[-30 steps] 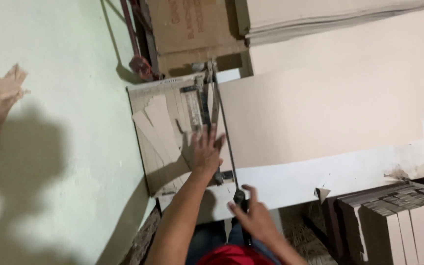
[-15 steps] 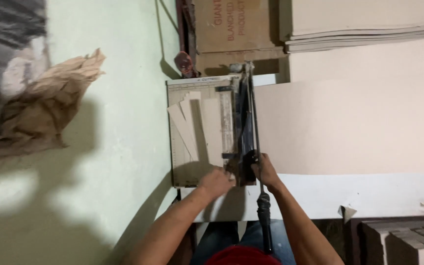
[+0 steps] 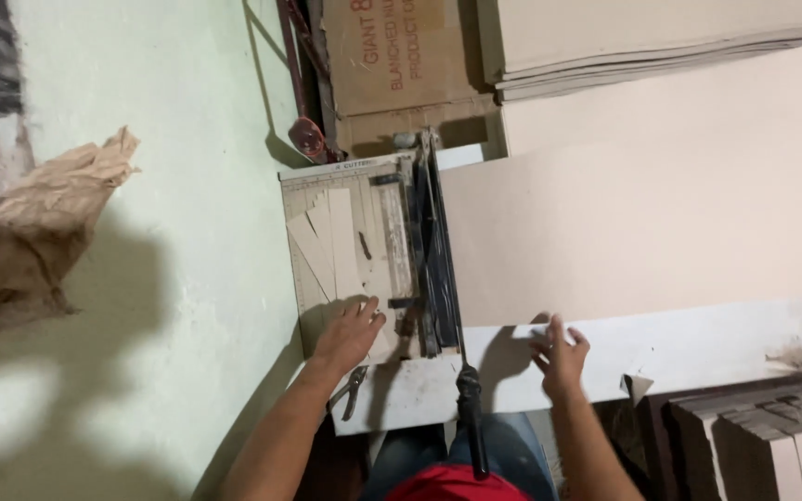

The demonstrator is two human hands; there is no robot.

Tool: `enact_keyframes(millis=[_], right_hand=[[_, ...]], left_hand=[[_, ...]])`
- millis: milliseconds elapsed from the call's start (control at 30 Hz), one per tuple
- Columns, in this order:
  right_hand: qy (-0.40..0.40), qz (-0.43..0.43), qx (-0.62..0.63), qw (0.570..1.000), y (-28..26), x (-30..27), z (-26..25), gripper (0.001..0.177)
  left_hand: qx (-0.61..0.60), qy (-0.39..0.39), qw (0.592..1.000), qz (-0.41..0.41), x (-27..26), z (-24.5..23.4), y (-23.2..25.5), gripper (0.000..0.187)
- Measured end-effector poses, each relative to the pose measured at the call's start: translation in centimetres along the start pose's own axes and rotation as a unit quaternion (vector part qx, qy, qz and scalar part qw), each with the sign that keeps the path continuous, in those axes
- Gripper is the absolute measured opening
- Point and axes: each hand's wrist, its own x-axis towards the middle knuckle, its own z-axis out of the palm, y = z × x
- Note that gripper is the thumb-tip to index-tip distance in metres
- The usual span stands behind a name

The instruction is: The person uses a manual paper cutter to trim large sheets of white paper. They align the paper against the machine's guide, pull down the lever to slice the sheet, and then remove the cut pieces. The process is repeated for multiple sheets in a workshop setting.

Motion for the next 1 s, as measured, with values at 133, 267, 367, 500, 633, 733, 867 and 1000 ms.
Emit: enact_keyframes(millis=[133,267,367,500,633,733,867,1000], right_hand=[[-0.113,0.059,0.109,0.986,0.0,4.7,-2.7,0.046],[-0.117,0.043,0.132,0.983,3.4,6.0,-6.4,0.038],[-0.155,0.083,0.045,0.983,3.7,4.0,-5.0,0.035],[-0.173,0.077,0.039,0.981,-0.8,-2.2,0.2,0.029],[-0.184,0.074,-0.014,0.980,-1.0,-1.9,0.2,0.032],[-0.183,0.071,-0.039,0.980,-0.5,-1.5,0.2,0.036],[-0.207,0.084,-0.257,0.940,-5.0,-5.0,0.8,0.080],[-0.240,-0.047,-0.567,0.786,-6.5,-9.3,3.5,0.061]], left_hand=[[-0.096,0.045,0.994,-0.026,1.5,1.5,0.9,0.041],[-0.152,0.078,0.983,-0.061,3.2,2.0,1.8,0.040],[-0.201,0.084,0.972,-0.093,4.2,0.7,2.7,0.040],[-0.229,0.111,0.962,-0.101,4.6,-2.8,3.7,0.054],[-0.267,0.067,0.954,-0.117,7.2,-4.5,4.8,0.089],[-0.235,0.017,0.961,-0.144,9.6,-4.5,5.9,0.101],[-0.179,-0.045,0.964,-0.190,10.3,-5.8,7.2,0.109],[-0.172,-0.059,0.963,-0.202,12.4,-3.6,6.6,0.117]])
